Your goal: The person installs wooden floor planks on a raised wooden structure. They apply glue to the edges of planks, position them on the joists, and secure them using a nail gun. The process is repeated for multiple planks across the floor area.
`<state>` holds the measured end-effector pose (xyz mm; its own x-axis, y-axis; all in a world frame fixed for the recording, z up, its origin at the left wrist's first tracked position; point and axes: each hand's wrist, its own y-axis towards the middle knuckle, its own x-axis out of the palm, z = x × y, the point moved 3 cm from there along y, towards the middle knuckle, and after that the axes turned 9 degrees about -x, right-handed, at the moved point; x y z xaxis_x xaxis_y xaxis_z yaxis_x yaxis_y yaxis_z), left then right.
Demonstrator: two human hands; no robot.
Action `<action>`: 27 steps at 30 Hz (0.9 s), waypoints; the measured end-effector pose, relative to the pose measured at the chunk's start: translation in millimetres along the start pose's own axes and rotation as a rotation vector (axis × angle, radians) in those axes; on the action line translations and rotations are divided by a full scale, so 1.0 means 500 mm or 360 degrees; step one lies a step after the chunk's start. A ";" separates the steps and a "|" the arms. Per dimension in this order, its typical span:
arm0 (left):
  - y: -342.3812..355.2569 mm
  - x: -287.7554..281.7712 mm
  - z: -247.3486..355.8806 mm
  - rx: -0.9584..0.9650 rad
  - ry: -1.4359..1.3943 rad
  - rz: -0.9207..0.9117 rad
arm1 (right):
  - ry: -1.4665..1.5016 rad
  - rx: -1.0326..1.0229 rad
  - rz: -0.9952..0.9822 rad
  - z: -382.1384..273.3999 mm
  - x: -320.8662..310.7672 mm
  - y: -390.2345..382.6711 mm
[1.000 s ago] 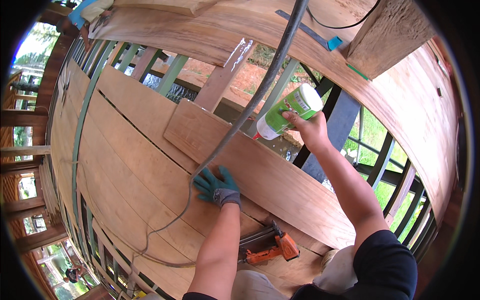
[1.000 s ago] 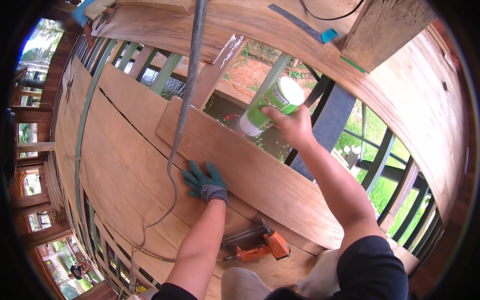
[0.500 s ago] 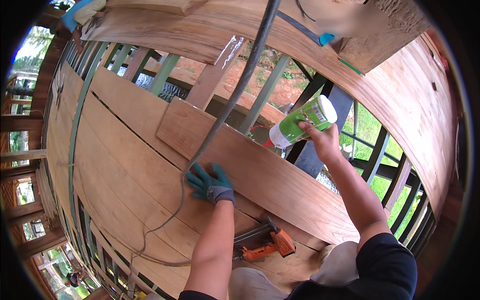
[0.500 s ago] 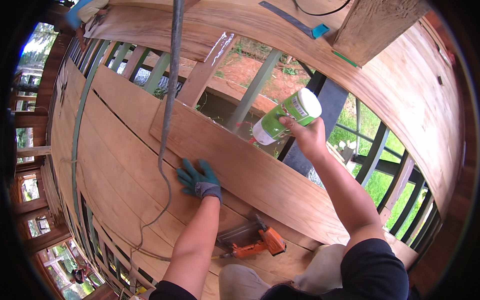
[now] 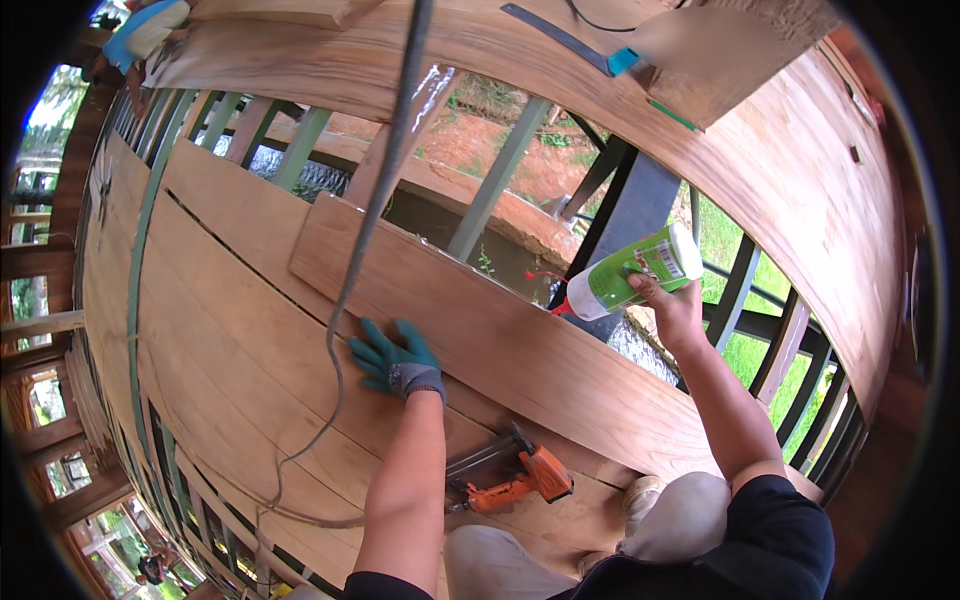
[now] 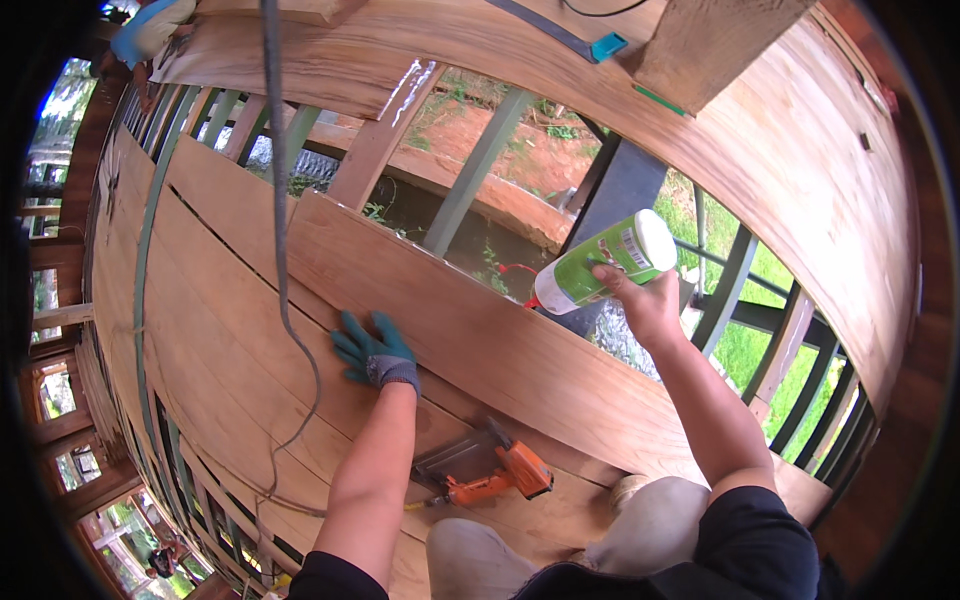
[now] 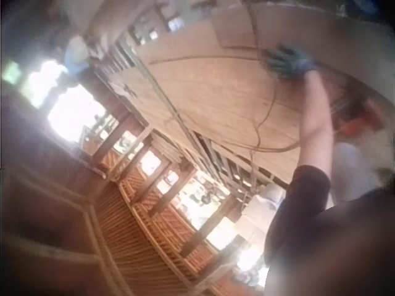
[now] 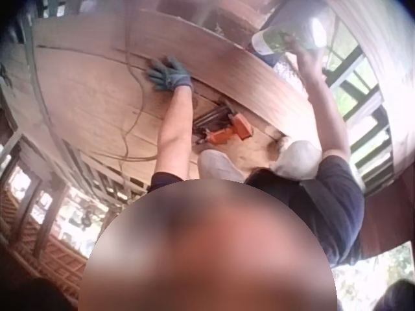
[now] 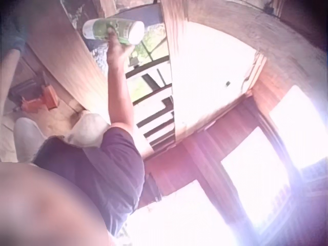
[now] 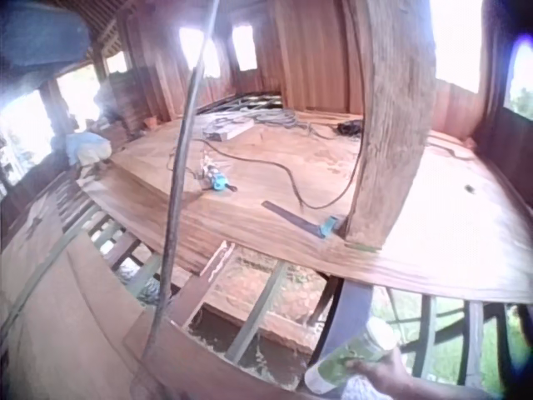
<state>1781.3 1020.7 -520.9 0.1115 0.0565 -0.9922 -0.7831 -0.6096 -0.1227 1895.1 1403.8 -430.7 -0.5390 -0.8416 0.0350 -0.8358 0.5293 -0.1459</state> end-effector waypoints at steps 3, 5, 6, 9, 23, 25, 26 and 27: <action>-0.002 -0.002 0.002 0.0019 -0.0065 0.0036 | -0.0009 -0.0008 0.0095 -0.009 -0.038 -0.031; -0.004 -0.003 0.002 0.0031 -0.0103 0.0070 | 0.0002 -0.0020 0.0117 -0.015 -0.062 -0.047; -0.004 -0.003 0.002 0.0032 -0.0107 0.0081 | -0.0014 -0.0008 0.0086 -0.017 -0.073 -0.054; -0.005 -0.002 0.001 0.0027 -0.0124 0.0076 | -0.0033 0.0074 0.0041 -0.016 -0.108 -0.073; 0.000 0.023 -0.008 0.0061 -0.0160 0.0142 | -0.0053 0.0156 0.0217 -0.023 -0.284 -0.189; 0.008 0.029 -0.014 0.0056 -0.0207 0.0244 | -0.0222 0.0173 0.0258 -0.021 -0.324 -0.212; 0.014 0.033 -0.015 0.0135 -0.0222 0.0181 | -0.0306 0.0114 0.0235 -0.015 -0.340 -0.221; 0.023 0.031 -0.024 0.0145 -0.0196 0.0186 | -0.0893 0.0112 0.0296 -0.022 -0.374 -0.233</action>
<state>1781.3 1005.2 -537.3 -0.0547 0.0893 -0.9945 -0.8392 -0.5438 -0.0027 2092.4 1500.8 -409.3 -0.5224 -0.6738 -0.5225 -0.7133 0.6811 -0.1651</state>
